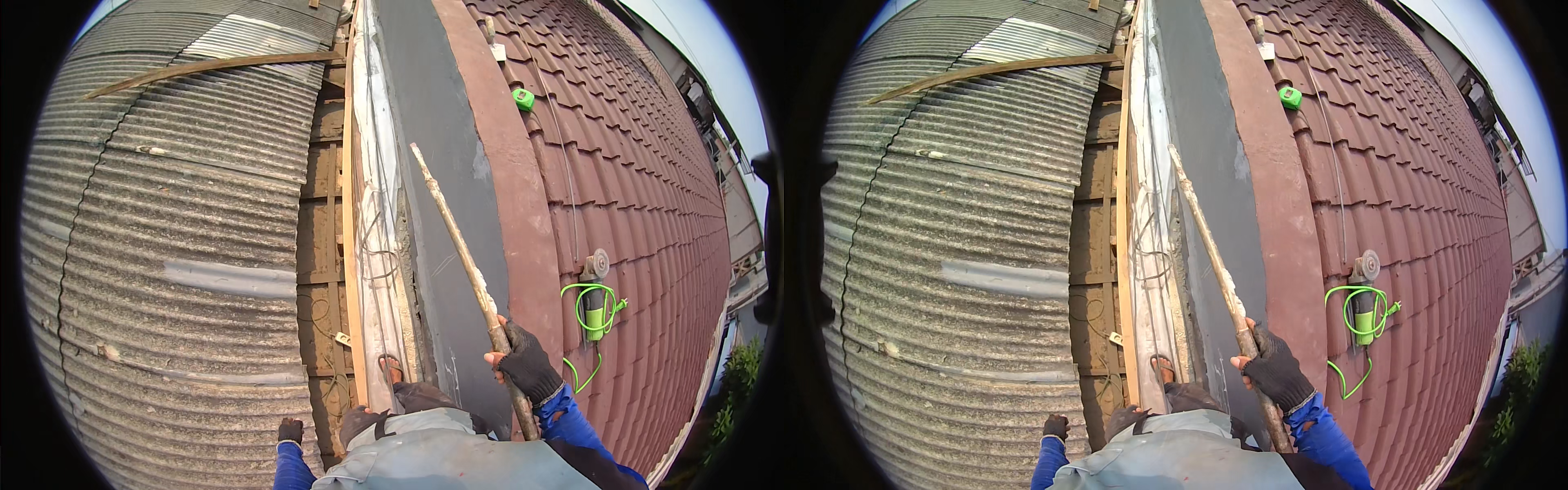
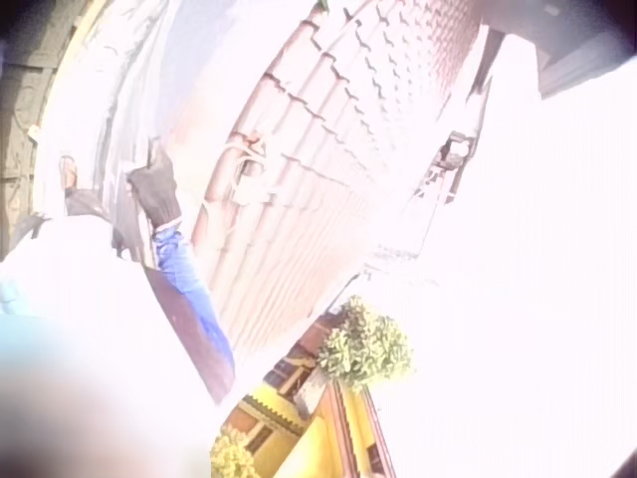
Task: The person works on a sloped roof, using a long stick to pry and lift a corrugated sheet along the ridge. They walk along the ridge, adjust the sheet, and briefly pick up and set down a red cap before continuing to lift and position the sheet.
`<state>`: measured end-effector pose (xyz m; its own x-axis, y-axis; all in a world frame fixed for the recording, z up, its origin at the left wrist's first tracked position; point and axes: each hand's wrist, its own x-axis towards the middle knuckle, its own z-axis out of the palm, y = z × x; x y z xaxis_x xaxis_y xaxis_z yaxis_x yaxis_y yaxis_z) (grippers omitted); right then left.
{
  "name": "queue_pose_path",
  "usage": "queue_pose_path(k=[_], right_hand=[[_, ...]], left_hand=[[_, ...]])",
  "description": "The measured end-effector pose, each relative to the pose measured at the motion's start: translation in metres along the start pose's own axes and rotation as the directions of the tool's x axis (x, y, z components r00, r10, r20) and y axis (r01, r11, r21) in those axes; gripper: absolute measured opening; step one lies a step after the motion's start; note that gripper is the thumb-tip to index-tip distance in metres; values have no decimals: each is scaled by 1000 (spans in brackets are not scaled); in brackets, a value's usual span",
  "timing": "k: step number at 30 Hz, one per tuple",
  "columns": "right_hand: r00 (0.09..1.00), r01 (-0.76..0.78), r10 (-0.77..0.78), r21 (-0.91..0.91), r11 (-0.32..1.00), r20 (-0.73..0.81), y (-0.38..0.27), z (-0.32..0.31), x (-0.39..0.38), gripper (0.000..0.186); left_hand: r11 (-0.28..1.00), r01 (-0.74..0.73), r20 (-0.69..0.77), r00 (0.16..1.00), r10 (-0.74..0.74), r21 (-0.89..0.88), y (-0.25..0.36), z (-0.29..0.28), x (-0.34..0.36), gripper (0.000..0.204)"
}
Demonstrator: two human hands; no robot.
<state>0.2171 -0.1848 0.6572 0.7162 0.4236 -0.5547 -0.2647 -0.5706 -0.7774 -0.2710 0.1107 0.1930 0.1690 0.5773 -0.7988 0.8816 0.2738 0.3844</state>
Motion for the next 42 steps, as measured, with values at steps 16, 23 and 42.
queue_pose_path(k=[16, 23, 42], right_hand=[[829, 404, -415, -112, 908, -374, -13, -113, 112, 24], [812, 397, -480, -288, 871, -333, -56, -157, 199, 23], [648, 308, -686, -711, 632, -330, -127, -183, 305, 35]], left_hand=[[933, -151, -117, 986, 119, -328, 111, 71, -15, 28], [996, -24, -15, 1000, 22, -91, 47, 106, -79, 29], [913, 57, -112, 988, -111, -404, 45, 86, -119, 19]])
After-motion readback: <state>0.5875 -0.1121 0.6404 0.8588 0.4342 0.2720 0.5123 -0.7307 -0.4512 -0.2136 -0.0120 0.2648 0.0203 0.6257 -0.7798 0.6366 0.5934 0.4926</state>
